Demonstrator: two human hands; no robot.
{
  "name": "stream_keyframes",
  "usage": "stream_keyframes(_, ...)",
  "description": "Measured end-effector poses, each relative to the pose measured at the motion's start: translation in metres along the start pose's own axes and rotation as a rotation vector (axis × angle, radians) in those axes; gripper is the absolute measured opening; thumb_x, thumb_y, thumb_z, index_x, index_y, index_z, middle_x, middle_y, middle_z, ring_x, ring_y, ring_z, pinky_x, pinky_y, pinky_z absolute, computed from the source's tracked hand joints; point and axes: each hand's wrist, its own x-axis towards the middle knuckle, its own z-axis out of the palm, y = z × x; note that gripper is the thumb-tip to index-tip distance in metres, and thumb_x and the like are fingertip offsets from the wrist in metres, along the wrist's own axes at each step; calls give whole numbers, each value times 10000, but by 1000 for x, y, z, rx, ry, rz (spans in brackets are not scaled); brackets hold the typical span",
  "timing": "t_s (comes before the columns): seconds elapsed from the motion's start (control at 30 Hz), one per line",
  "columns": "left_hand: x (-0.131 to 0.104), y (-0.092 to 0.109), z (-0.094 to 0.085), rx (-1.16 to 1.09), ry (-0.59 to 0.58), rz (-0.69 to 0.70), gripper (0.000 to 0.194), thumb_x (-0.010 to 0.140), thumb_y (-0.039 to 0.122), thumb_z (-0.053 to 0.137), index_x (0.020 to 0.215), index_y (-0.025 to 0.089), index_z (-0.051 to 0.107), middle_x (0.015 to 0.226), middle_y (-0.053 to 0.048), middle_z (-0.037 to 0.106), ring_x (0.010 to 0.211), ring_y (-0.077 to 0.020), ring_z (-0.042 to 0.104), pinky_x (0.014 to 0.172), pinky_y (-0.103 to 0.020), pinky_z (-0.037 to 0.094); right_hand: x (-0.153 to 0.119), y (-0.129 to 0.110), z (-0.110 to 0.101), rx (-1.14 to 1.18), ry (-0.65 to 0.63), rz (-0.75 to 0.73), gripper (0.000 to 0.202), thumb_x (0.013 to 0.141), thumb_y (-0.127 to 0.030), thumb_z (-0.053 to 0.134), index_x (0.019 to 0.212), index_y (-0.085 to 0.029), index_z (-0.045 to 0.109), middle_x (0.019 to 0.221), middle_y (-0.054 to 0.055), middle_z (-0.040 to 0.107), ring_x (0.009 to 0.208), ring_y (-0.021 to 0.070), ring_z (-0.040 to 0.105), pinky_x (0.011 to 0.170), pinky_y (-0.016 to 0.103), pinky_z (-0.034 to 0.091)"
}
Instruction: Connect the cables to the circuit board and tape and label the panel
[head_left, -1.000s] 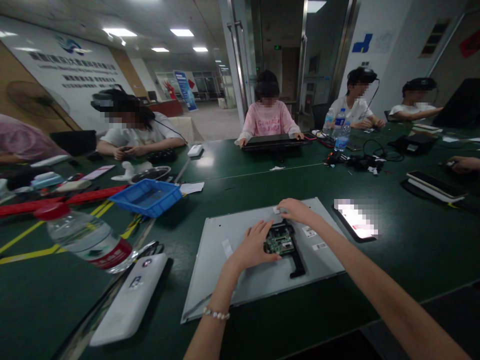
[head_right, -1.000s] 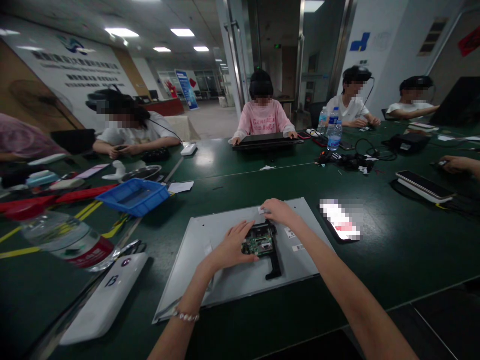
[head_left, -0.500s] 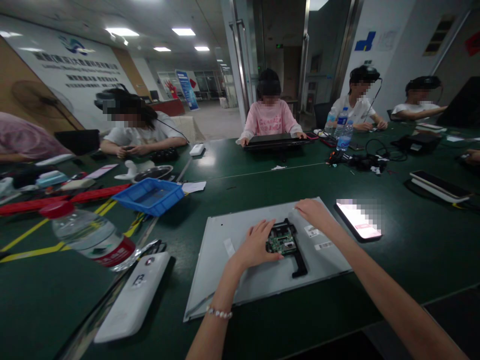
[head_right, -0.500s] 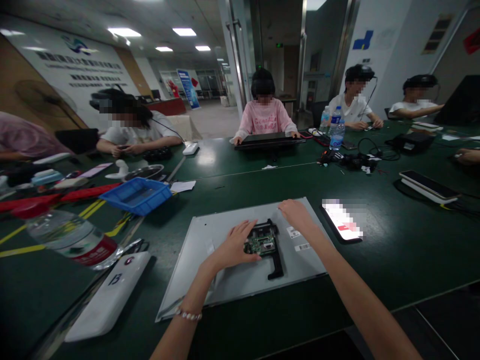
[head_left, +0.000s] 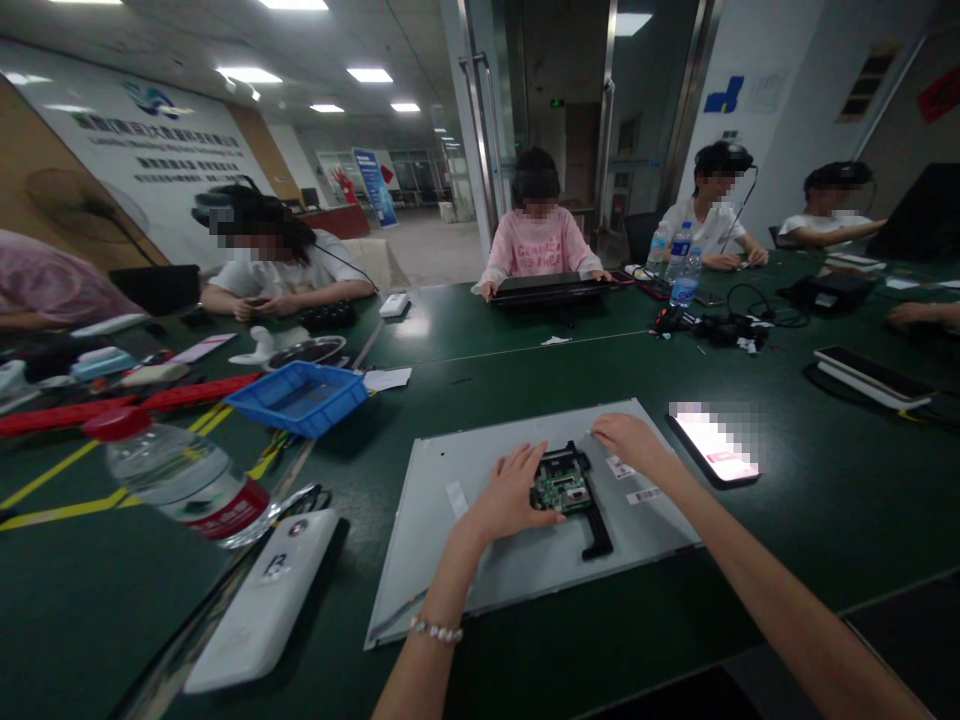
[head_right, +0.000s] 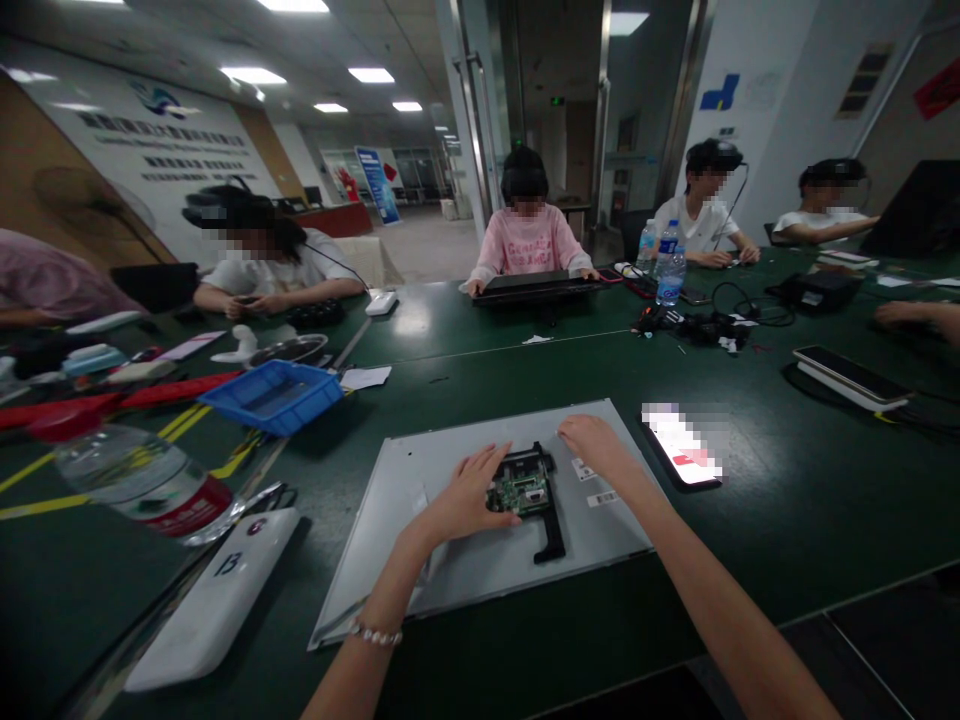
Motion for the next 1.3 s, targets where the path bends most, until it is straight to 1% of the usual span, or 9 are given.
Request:
stream_keyframes(0.13, 0, -1, 2, 0, 1, 3, 1045, 661, 636, 600, 1438, 196, 59, 1481, -128, 208, 1363, -313, 141, 1076, -516, 159, 12, -26, 2, -46, 38, -76, 234, 903, -194, 434, 1001, -163, 644, 1017, 88, 661, 991, 195, 580, 873, 296, 407)
stream_keyframes(0.23, -1, -2, 4, 4, 16, 7, 1049, 663, 632, 602, 1439, 196, 49, 1483, -125, 205, 1362, -313, 143, 1076, -512, 156, 18, -45, 7, -94, -17, -156, 212, 893, -172, 449, 950, -156, 653, 971, 97, 668, 966, 203, 586, 861, 296, 407)
stream_keyframes(0.4, -1, -4, 7, 15, 35, 17, 1051, 659, 613, 619, 1438, 198, 48, 1474, -122, 231, 1361, -307, 153, 1077, -500, 161, 18, -51, 20, -46, -93, -168, 205, 882, -177, 460, 921, -164, 660, 928, 87, 671, 932, 197, 595, 842, 297, 418)
stream_keyframes(0.53, 0, -5, 8, 0, 40, 22, 1046, 657, 619, 615, 1436, 197, 60, 1476, -123, 226, 1358, -307, 162, 1070, -509, 175, 18, -47, 23, 106, -71, -132, 205, 860, -207, 502, 995, -176, 653, 1003, 82, 664, 993, 188, 576, 878, 300, 411)
stream_keyframes(0.67, 0, -4, 7, 4, 39, 25, 1050, 654, 619, 618, 1438, 193, 63, 1474, -131, 227, 1354, -320, 164, 1066, -521, 171, 7, -38, 8, 216, 8, -107, 232, 850, -224, 509, 1029, -170, 644, 1055, 84, 654, 1007, 199, 572, 910, 327, 407)
stream_keyframes(0.87, 0, -3, 4, -4, 20, 14, 1051, 653, 636, 604, 1439, 207, 55, 1483, -135, 198, 1355, -327, 160, 1066, -526, 173, -51, 1, -11, 271, 53, 142, 326, 805, -221, 541, 1123, -186, 601, 1137, 89, 606, 1069, 216, 541, 951, 370, 393)
stream_keyframes(1.0, 1, -3, 4, -4, 0, 0, 1052, 659, 648, 587, 1441, 201, 45, 1481, -138, 202, 1358, -323, 153, 1072, -523, 160, -73, 17, -7, 335, 24, 227, 343, 772, -181, 557, 1112, -174, 600, 1128, 90, 585, 1034, 198, 551, 934, 343, 409)
stream_keyframes(1.17, 2, -2, 3, 5, -4, -7, 1055, 661, 666, 582, 1442, 214, 36, 1483, -129, 201, 1364, -315, 138, 1076, -507, 162, -73, 23, 0, 376, 2, 287, 317, 771, -169, 553, 1083, -172, 611, 1060, 86, 587, 914, 176, 586, 829, 307, 464)
stream_keyframes(1.3, 1, 0, -1, 13, -22, -11, 1045, 660, 676, 582, 1440, 235, 44, 1482, -124, 203, 1364, -312, 139, 1072, -519, 157, -81, 30, 7, 382, 51, 341, 334, 761, -225, 584, 1087, -157, 603, 1084, 102, 568, 910, 182, 588, 780, 291, 484)
